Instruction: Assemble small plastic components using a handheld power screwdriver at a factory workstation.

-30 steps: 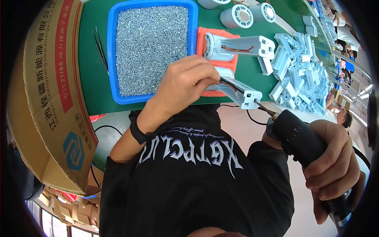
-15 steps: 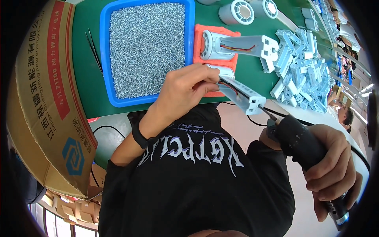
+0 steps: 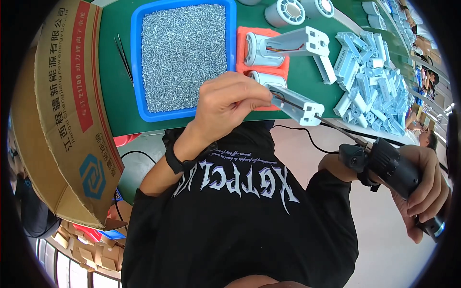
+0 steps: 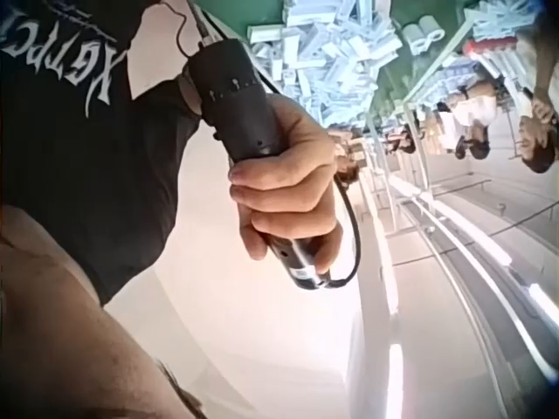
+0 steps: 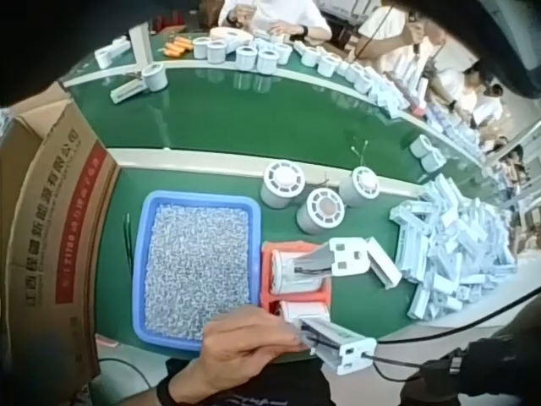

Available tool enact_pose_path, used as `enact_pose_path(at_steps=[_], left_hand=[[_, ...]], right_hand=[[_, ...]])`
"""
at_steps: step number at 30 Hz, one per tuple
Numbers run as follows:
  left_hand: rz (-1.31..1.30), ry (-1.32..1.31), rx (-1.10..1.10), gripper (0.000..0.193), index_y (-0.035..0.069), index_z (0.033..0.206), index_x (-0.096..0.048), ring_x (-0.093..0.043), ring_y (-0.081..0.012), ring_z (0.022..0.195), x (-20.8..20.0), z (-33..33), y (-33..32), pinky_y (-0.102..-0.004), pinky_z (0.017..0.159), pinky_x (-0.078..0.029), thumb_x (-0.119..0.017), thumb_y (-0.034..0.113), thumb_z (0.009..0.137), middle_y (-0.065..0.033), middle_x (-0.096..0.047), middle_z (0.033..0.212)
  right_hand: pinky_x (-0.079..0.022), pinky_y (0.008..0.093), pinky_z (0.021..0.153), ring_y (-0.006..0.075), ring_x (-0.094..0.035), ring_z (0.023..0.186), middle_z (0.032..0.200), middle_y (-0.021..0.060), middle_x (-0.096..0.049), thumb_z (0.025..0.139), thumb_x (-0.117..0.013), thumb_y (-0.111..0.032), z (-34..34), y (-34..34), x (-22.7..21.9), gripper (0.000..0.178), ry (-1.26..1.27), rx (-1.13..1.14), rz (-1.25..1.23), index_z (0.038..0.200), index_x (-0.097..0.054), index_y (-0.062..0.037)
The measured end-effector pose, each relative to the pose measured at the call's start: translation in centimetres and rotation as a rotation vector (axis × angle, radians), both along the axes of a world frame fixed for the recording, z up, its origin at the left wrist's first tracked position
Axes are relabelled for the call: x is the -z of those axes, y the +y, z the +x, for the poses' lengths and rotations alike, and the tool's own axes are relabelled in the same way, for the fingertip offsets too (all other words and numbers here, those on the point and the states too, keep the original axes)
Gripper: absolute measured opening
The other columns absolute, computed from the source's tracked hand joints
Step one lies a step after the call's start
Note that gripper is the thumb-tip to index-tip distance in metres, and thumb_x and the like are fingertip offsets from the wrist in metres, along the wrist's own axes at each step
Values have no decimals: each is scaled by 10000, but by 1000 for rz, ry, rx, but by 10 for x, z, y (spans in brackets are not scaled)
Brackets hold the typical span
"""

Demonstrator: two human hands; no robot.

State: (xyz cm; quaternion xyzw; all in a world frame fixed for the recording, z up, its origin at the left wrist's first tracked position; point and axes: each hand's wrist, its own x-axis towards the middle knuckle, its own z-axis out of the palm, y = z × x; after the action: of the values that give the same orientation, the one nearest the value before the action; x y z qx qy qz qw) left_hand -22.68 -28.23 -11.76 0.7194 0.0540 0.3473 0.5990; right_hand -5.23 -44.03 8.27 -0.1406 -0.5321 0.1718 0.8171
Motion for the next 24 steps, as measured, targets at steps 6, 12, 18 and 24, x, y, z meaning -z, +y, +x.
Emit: enact_pose_path(at_steps=[6, 12, 18, 24], left_hand=[[-126, -75, 68, 200, 53, 821, -727, -661, -173, 693, -6, -2, -6, -263, 578, -513, -736, -75, 667, -52, -684, 767], [-158, -79, 101, 202, 34, 844, -729, -664, -164, 697, 0, 0, -6, -262, 587, -522, -723, -87, 681, -60, -686, 771], [-235, 3, 105, 174, 18, 854, -726, -666, -151, 707, -3, -2, -11, -259, 587, -519, -717, -78, 710, -69, -696, 793], [-304, 33, 145, 163, 17, 855, -721, -662, -147, 700, -4, -2, -12, -250, 588, -515, -720, -72, 719, -73, -702, 806]], right_hand=[[-567, 195, 502, 101, -626, 497, 653, -9, -647, 672, -843, -273, 10, -17, 3, 305, 45, -74, -51, 584, -599, -112], [-562, 205, 497, 93, -606, 505, 673, -13, -614, 739, -785, -314, 8, -9, 10, 317, 71, -28, -10, 810, -565, -96], [-546, 228, 465, 94, -565, 503, 693, -3, -559, 843, -688, -245, -15, 14, 20, 418, 110, 84, 48, 1170, -514, -51], [-553, 232, 462, 111, -577, 495, 682, 11, -583, 807, -720, -186, -3, 5, 4, 291, 44, -20, -27, 993, -540, -52]])
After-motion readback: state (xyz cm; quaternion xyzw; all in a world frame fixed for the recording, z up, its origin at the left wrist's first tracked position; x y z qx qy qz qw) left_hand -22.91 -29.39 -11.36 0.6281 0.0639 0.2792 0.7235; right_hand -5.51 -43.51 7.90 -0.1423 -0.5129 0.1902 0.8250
